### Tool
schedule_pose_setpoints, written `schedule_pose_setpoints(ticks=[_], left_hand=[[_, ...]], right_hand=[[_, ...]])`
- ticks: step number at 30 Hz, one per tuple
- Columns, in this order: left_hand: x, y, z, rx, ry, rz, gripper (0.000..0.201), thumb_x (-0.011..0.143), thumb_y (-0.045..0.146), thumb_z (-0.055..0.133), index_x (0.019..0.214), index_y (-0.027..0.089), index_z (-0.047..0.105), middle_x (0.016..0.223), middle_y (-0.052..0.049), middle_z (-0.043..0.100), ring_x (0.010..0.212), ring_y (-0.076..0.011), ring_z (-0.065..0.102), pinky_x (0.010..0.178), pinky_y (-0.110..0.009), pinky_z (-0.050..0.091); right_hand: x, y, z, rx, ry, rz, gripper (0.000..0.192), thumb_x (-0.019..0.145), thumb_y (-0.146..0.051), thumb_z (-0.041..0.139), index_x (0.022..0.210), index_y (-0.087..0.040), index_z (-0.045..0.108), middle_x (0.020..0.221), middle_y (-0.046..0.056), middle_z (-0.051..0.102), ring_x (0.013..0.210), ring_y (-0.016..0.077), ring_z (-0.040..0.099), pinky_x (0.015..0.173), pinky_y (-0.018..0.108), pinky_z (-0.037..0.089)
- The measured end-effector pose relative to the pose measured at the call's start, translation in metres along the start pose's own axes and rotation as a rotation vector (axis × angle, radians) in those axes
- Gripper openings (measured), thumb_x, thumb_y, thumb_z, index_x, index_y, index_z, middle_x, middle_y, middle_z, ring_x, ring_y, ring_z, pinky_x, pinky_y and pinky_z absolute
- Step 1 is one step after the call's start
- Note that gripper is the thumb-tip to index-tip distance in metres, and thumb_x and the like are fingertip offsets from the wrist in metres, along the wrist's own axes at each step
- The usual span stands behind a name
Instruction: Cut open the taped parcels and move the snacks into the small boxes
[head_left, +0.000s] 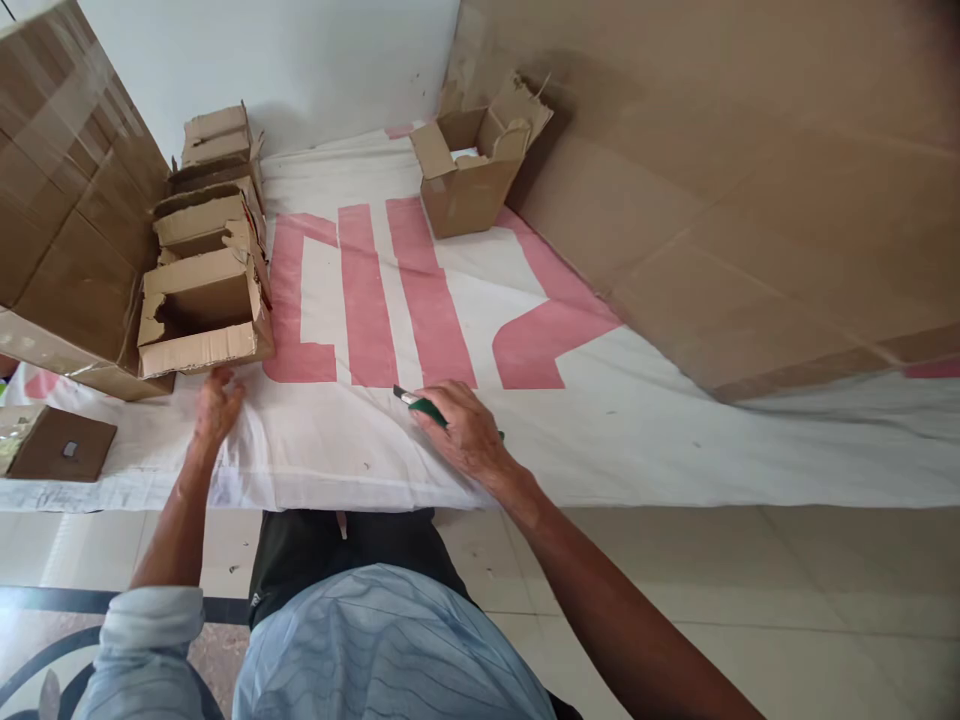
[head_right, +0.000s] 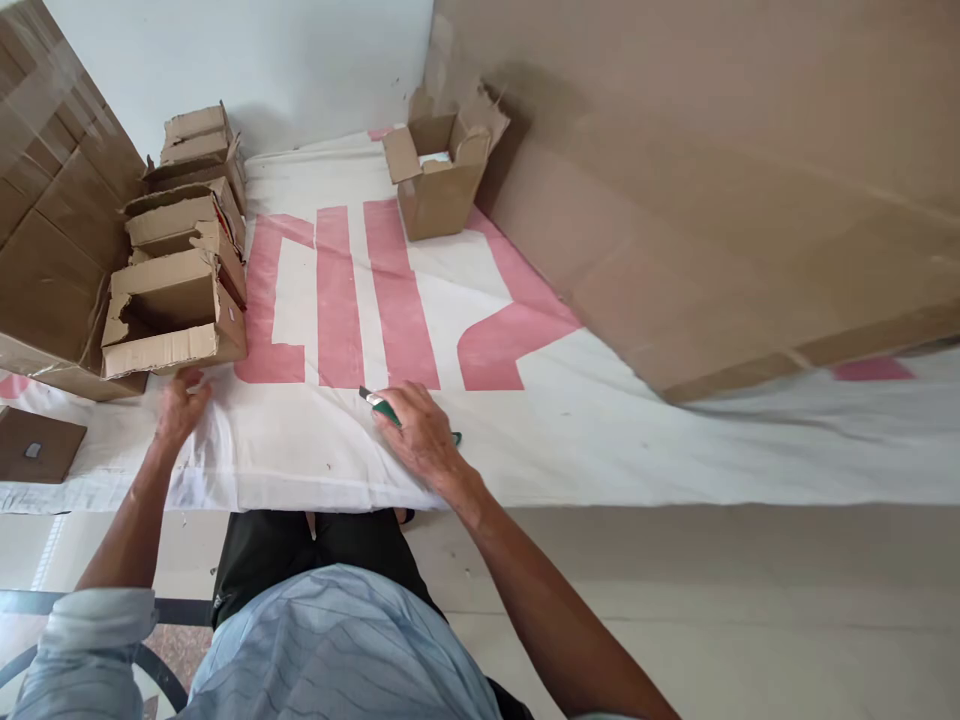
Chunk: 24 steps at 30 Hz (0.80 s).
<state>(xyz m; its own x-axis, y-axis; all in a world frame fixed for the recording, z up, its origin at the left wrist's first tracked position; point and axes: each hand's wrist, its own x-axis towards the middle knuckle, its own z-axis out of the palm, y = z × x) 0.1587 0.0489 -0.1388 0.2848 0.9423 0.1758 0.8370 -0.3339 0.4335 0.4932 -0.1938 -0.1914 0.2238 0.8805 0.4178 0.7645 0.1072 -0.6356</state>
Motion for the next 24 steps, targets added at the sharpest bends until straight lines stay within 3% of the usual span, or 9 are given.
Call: schedule_pose_setpoints(ticks=[4,7,8,12,13,16,19,21,24], left_hand=[[-0.071,0.038,0.02,0.083,-0.193,0.199,0.043,0.098,0.032,0.067,0.135,0.011,0.061,0.15,-0.024,0.062,0.143,-0.0384,0.056,0.116,-0.053,0.048],[-0.137,0.091,0.038,0.121,-0.275,0.201,0.05,0.097,0.031,0.068,0.141,0.008,0.059,0.162,-0.034,0.046,0.155,-0.0485,0.04,0.117,-0.069,0.041],[-0.158,0.112,0.042,0.025,-0.377,0.293,0.053,0.096,0.033,0.07,0.142,0.008,0.059,0.162,-0.034,0.046,0.155,-0.0486,0.04,0.119,-0.069,0.038],[-0.216,0.191,0.045,-0.681,-1.288,0.985,0.041,0.106,0.038,0.058,0.145,0.025,0.064,0.146,-0.009,0.07,0.135,-0.0254,0.067,0.11,-0.036,0.054],[-0.22,0.205,0.043,-0.741,-1.34,1.013,0.041,0.107,0.04,0.057,0.143,0.022,0.065,0.14,-0.009,0.073,0.131,-0.025,0.07,0.108,-0.034,0.056],[-0.212,0.223,0.037,-0.615,-1.135,0.912,0.039,0.104,0.034,0.061,0.137,0.015,0.068,0.131,-0.015,0.075,0.126,-0.0317,0.072,0.108,-0.042,0.057],[-0.194,0.211,0.034,-0.39,-0.819,0.755,0.034,0.098,0.022,0.064,0.131,0.015,0.069,0.138,-0.021,0.07,0.135,-0.039,0.065,0.111,-0.053,0.054],[-0.189,0.196,0.036,-0.222,-0.654,0.596,0.045,0.093,0.017,0.069,0.137,0.012,0.065,0.155,-0.029,0.055,0.15,-0.0461,0.048,0.117,-0.062,0.047],[-0.199,0.178,0.046,-0.112,-0.675,0.522,0.062,0.085,0.022,0.083,0.142,0.007,0.061,0.165,-0.035,0.04,0.157,-0.0512,0.034,0.121,-0.068,0.039]], right_hand=[[-0.029,0.019,-0.016,-0.146,-0.096,0.046,0.033,0.098,-0.039,0.064,0.128,-0.023,0.067,0.117,0.013,0.071,0.11,0.0331,0.063,0.096,0.047,0.053],[-0.037,0.027,-0.017,-0.2,-0.13,0.07,0.031,0.098,-0.035,0.06,0.126,-0.023,0.067,0.115,0.013,0.071,0.108,0.0336,0.063,0.094,0.048,0.052],[-0.037,0.029,-0.017,-0.191,-0.127,0.083,0.029,0.098,-0.034,0.058,0.124,-0.023,0.067,0.113,0.013,0.071,0.106,0.033,0.064,0.093,0.047,0.053],[-0.018,0.036,-0.023,-0.08,-0.088,0.197,0.028,0.098,-0.039,0.055,0.117,-0.023,0.067,0.104,0.01,0.072,0.093,0.0277,0.067,0.081,0.04,0.054],[-0.012,0.037,-0.025,-0.057,-0.077,0.223,0.029,0.097,-0.041,0.056,0.116,-0.023,0.066,0.103,0.009,0.072,0.091,0.0265,0.067,0.078,0.038,0.054],[0.004,0.036,-0.03,-0.014,-0.056,0.247,0.032,0.095,-0.045,0.057,0.116,-0.022,0.067,0.102,0.009,0.073,0.089,0.0254,0.067,0.075,0.036,0.053],[0.009,0.036,-0.026,0.002,-0.065,0.257,0.034,0.094,-0.046,0.057,0.116,-0.021,0.066,0.103,0.009,0.075,0.086,0.025,0.068,0.072,0.035,0.052],[0.008,0.038,-0.018,-0.001,-0.068,0.261,0.034,0.093,-0.046,0.056,0.114,-0.021,0.066,0.104,0.01,0.076,0.085,0.0249,0.068,0.07,0.035,0.052],[0.006,0.045,-0.001,-0.025,-0.05,0.253,0.037,0.092,-0.049,0.056,0.113,-0.021,0.065,0.101,0.01,0.075,0.083,0.0254,0.067,0.069,0.035,0.051]])
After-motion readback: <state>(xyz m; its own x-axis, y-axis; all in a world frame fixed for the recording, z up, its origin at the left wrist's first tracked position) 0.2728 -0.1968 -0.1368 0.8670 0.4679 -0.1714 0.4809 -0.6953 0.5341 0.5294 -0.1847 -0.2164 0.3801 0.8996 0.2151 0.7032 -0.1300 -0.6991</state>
